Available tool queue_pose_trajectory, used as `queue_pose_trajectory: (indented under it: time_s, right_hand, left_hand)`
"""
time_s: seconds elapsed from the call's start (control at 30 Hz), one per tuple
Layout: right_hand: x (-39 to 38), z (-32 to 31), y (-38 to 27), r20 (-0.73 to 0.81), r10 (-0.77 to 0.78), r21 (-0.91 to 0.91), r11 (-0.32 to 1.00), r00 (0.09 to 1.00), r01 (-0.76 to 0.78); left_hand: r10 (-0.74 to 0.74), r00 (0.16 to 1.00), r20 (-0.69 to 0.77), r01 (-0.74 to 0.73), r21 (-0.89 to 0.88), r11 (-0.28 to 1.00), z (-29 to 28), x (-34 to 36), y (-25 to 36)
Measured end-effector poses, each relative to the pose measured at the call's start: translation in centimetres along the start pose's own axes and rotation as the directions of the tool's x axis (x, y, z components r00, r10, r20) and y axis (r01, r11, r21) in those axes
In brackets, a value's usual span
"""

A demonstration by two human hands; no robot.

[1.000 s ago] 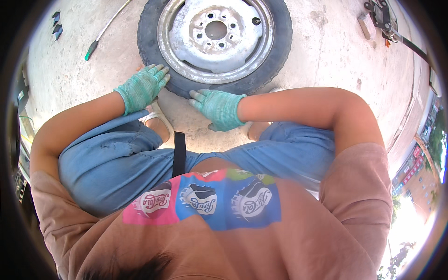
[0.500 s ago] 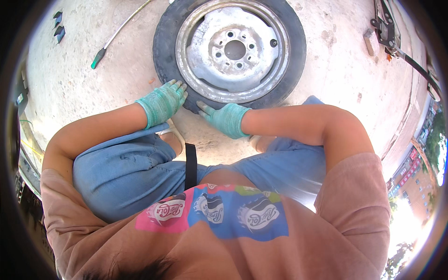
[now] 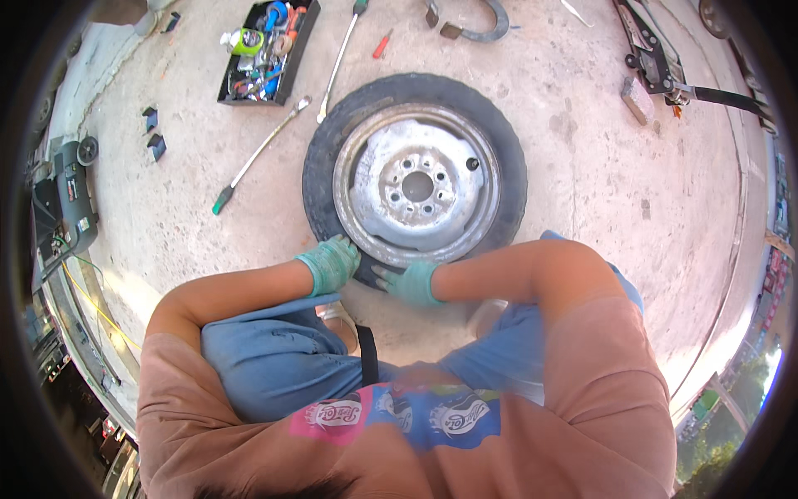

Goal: The person removes a wheel from a three-wheeled vehicle using a cordless impact wrench, then carries the wheel away. The person also handles a manual pump and a tire rim separately.

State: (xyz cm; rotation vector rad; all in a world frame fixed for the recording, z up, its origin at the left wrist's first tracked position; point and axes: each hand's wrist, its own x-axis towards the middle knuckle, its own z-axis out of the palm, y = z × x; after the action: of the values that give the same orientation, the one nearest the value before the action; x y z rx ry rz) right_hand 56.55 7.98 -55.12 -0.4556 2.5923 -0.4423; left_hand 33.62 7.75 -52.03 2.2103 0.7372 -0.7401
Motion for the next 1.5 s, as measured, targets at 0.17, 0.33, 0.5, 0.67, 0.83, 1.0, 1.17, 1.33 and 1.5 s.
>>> queue_pose_trajectory:
  time_s: [0.17, 0.33, 0.5, 0.67, 0.83, 1.0, 1.17, 1.33, 1.5]
  right_hand:
    - [-0.1, -0.5, -0.2, -0.236, 0.101, -0.242, 0.957, 0.966, -0.160]
    - [-2.3, -11.7, 6.5, 0.125, 0.184, 0.138, 0.970, 0.975, -0.200]
    - [-10.7, -21.5, 9.7, 0.270, 0.321, 0.314, 0.862, 0.908, -0.398]
    - [-13.6, -20.5, 10.5, -0.018, 0.499, 0.403, 0.797, 0.866, -0.451]
    - [-15.2, -20.7, 11.3, -0.004, 0.539, 0.429, 0.762, 0.843, -0.485]
    - [-16.3, -20.9, 12.3, 0.084, 0.591, 0.458, 0.692, 0.802, -0.558]
    - [-16.3, -21.2, 13.1, 0.045, 0.651, 0.390, 0.687, 0.758, -0.613]
    - [-17.0, -21.1, 15.2, -0.068, 0.822, 0.395, 0.542, 0.565, -0.741]
    - [-22.2, -28.7, 15.1, -0.478, 0.838, 0.849, 0.365, -0.264, -0.382]
  left_hand:
    - [-0.078, 0.973, 0.218, 0.093, -0.062, 0.994, -9.0, 0.3, 0.5]
    - [-0.131, 0.991, 0.014, 0.131, -0.127, 0.983, -12.2, 0.1, -0.8]
    - [-0.233, 0.942, -0.241, 0.172, -0.252, 0.952, -15.7, 1.7, -3.3]
    - [-0.308, 0.921, -0.239, 0.252, -0.237, 0.938, -18.8, 3.7, -2.3]
    - [-0.379, 0.903, -0.201, 0.331, -0.237, 0.914, -20.7, 5.5, -0.4]
    - [-0.360, 0.902, -0.237, 0.305, -0.239, 0.922, -22.4, 6.6, -0.5]
    - [-0.385, 0.828, -0.408, 0.222, -0.393, 0.892, -22.2, 6.3, -1.7]
    - [-0.660, 0.665, -0.349, -0.069, -0.909, 0.411, -22.6, 6.0, -1.9]
    - [-0.729, 0.604, -0.322, -0.410, -0.910, 0.062, -22.6, 4.9, -2.6]
